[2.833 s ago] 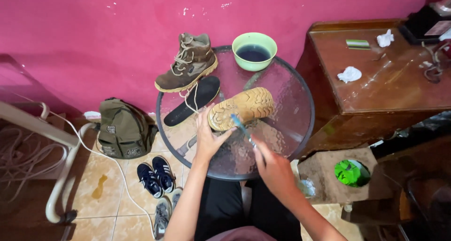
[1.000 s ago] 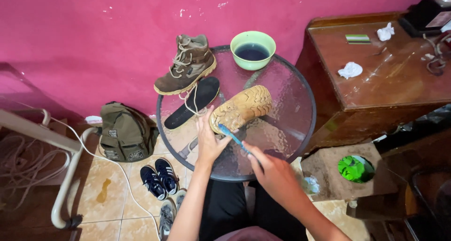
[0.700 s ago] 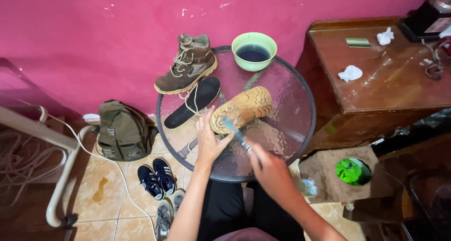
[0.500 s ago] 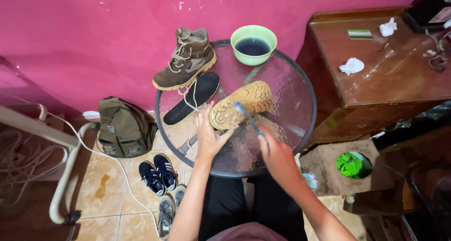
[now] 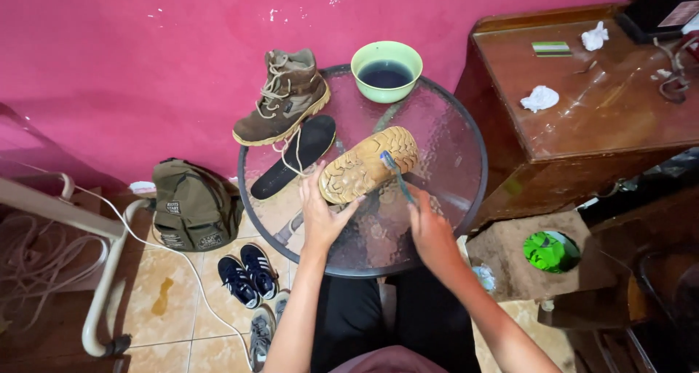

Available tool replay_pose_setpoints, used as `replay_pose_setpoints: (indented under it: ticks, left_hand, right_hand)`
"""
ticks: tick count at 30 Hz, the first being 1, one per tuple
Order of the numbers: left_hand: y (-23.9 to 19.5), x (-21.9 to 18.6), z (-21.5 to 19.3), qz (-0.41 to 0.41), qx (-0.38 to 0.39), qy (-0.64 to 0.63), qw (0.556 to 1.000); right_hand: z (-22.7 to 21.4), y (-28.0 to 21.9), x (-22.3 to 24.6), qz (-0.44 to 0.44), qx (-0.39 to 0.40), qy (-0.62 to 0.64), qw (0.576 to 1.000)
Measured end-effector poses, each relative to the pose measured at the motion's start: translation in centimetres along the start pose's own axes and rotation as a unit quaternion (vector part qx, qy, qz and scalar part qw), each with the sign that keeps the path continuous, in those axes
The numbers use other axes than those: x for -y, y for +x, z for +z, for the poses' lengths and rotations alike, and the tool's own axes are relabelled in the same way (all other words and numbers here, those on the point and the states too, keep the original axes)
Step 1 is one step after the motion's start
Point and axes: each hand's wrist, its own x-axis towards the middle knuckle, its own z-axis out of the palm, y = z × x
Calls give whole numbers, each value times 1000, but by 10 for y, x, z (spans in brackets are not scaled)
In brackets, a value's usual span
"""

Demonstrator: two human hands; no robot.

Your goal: The person scrubs a brown hiking boot with a toothbrush, focusing on the upper and sole. They hold the boot on a glass table and rotate it to clean different areas.

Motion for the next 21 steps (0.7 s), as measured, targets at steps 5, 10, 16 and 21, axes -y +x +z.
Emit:
replay_pose_setpoints:
  ticks: [5, 10, 16, 21]
  left_hand:
    - [-1, 6, 4, 18, -21, -7, 1000]
    - [-7, 11, -4, 22, -49, -16, 998]
    - [-9, 16, 1, 14, -64, -27, 997]
    - [-9, 12, -1, 10, -72, -29, 997]
  right_hand:
    - [18, -16, -2, -42, -25, -5, 999]
    - [13, -15, 4, -93, -56, -18, 994]
    - [15, 11, -34, -38, -82, -8, 996]
    - [-12, -26, 25, -32, -17, 3, 999]
